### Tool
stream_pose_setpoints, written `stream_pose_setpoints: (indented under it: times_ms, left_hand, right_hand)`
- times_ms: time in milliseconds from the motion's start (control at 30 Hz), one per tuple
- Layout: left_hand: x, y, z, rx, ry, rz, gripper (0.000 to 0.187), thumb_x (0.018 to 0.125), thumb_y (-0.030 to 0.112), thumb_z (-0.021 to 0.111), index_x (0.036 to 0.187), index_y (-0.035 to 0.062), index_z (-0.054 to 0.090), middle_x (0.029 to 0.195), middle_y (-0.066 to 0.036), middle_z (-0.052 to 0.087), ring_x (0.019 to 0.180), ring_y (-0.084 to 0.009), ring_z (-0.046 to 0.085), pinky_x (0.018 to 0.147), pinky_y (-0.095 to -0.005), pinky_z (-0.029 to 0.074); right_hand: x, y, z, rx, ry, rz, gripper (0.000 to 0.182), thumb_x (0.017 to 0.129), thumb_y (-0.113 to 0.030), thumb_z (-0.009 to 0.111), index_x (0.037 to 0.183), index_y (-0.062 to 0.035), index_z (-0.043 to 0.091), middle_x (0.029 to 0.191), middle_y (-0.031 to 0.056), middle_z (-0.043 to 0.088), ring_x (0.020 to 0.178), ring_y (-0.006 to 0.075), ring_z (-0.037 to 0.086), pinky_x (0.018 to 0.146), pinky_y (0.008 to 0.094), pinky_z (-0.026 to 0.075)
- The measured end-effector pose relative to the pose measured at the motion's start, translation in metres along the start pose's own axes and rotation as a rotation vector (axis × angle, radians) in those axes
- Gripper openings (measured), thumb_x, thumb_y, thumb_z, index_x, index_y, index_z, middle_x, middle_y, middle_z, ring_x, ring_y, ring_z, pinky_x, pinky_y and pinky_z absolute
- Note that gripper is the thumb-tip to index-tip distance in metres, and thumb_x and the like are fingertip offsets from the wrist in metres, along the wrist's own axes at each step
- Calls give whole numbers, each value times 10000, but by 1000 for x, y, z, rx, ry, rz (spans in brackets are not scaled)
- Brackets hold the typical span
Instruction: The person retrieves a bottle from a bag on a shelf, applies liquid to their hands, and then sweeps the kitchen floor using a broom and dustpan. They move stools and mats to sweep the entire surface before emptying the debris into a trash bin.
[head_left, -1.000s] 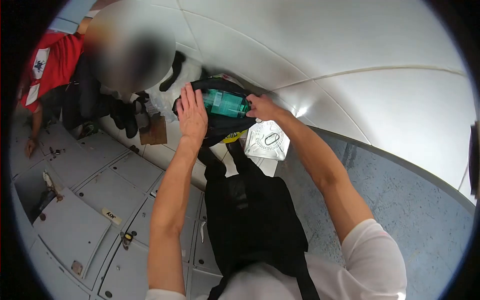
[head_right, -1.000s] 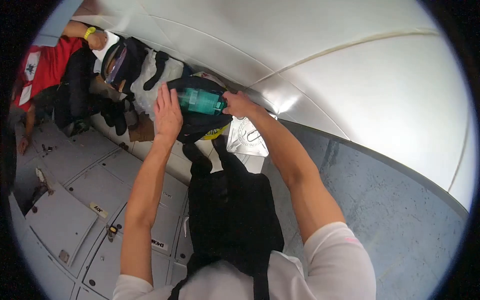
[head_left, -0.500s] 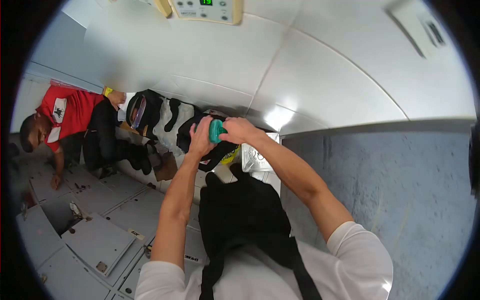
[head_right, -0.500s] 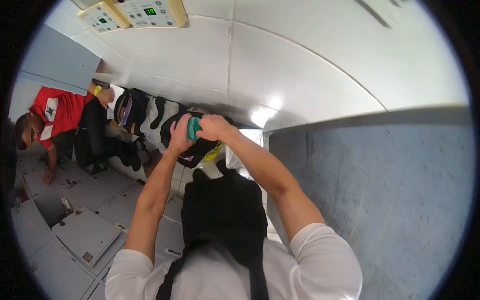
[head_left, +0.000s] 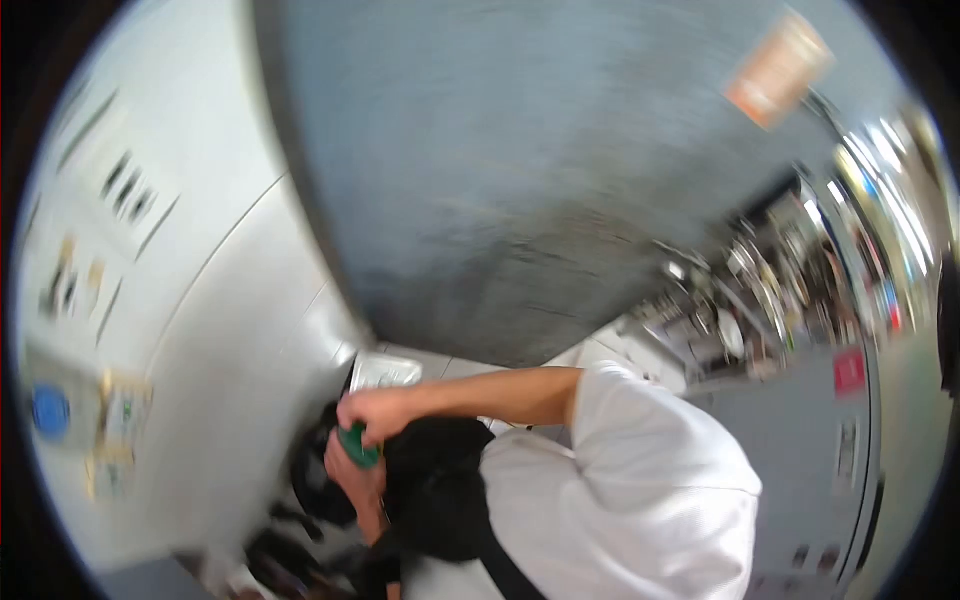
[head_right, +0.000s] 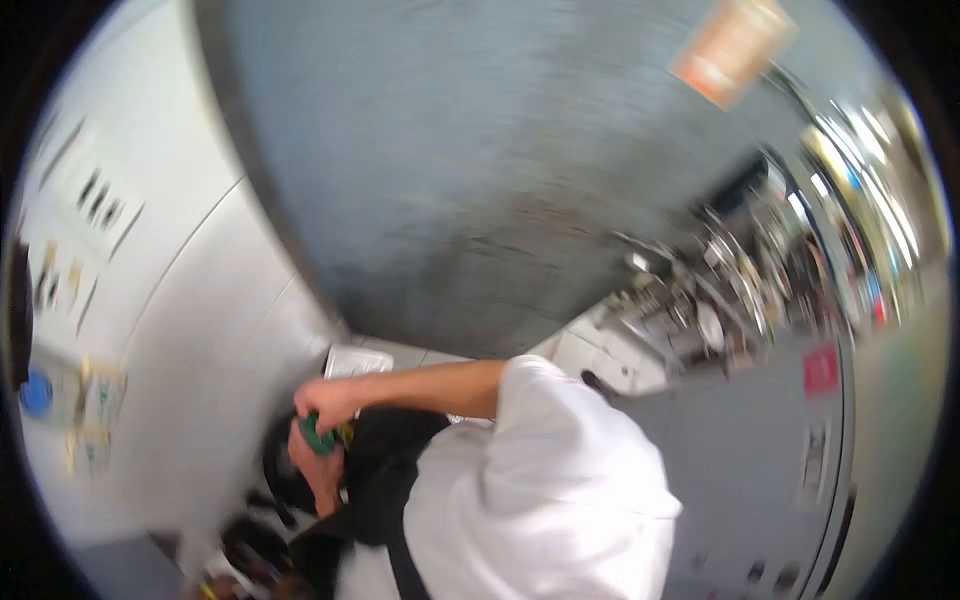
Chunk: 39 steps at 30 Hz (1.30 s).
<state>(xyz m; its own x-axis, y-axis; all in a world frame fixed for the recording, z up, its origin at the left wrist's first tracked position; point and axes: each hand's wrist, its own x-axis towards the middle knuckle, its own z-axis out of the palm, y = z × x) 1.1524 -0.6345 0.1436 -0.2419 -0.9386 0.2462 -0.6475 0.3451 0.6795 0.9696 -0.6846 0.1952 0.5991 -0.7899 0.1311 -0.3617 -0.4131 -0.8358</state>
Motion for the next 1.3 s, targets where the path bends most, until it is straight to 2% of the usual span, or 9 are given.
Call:
stream_pose_setpoints:
  times_ms: [167,533,733,800,900,967,1133,1233,1300]
  left_hand:
    - [-14,12,-37,22,-288,112,764,614,119,694,1318,3,420,1209,-247,516,1161,-445,454,986,-495,360]
    - [-27,38,-14,-248,-527,262,736,558,82,666,1256,-36,464,1197,-245,540,1151,-425,487,997,-466,374]
    - [-13,31,33,-394,-429,211,617,522,97,631,1115,-44,538,1008,-235,591,986,-418,578,876,-422,446]
    - [3,55,28,-222,-651,137,718,608,55,650,1292,-25,450,1179,-232,542,1160,-397,492,1039,-473,366]
    - [17,74,69,-284,-508,312,818,503,152,675,1277,-17,470,992,-179,562,972,-341,563,911,-391,442]
    - [34,115,78,-461,-791,91,861,509,141,680,1322,-6,436,1054,-151,554,1018,-283,557,929,-370,436]
    - [47,133,166,-359,-858,-15,926,512,105,688,1378,9,376,1167,-111,530,1073,-228,531,946,-337,425]
    - [53,167,201,-626,-837,99,866,542,43,667,1362,8,389,1171,-111,528,1049,-229,538,935,-333,434]
    - [65,193,216,-618,-905,79,840,557,19,655,1354,4,392,1181,-114,529,1050,-225,539,930,-329,437]
  right_hand:
    - [-23,-50,0,-38,-60,306,385,609,-203,816,863,-38,579,855,168,623,852,339,612,714,435,480]
    - [-101,-86,6,59,56,546,325,623,-138,752,829,-25,528,798,162,571,789,316,570,683,419,451]
    - [-130,-78,-25,57,387,393,231,679,-146,709,817,-21,572,767,149,601,737,313,584,658,422,459]
    - [-145,-76,-44,0,502,304,267,681,-159,720,864,-9,596,825,163,602,792,326,593,701,433,471]
    - [-162,-31,-52,-54,399,302,292,661,-165,704,889,0,627,922,177,605,904,366,599,763,440,478]
    - [-174,-44,-79,-38,477,337,263,644,-148,681,857,1,636,891,185,618,866,380,608,745,457,487]
    - [-224,-27,-130,-210,431,544,201,639,-129,663,787,-3,613,861,182,588,873,374,596,738,465,483]
    - [-271,-38,-175,-194,677,390,141,688,-95,639,777,-11,569,904,176,553,922,360,568,766,455,474]
    - [-296,-63,-218,-769,1356,269,333,795,-158,666,1090,-47,559,1202,189,500,1165,385,480,968,493,400]
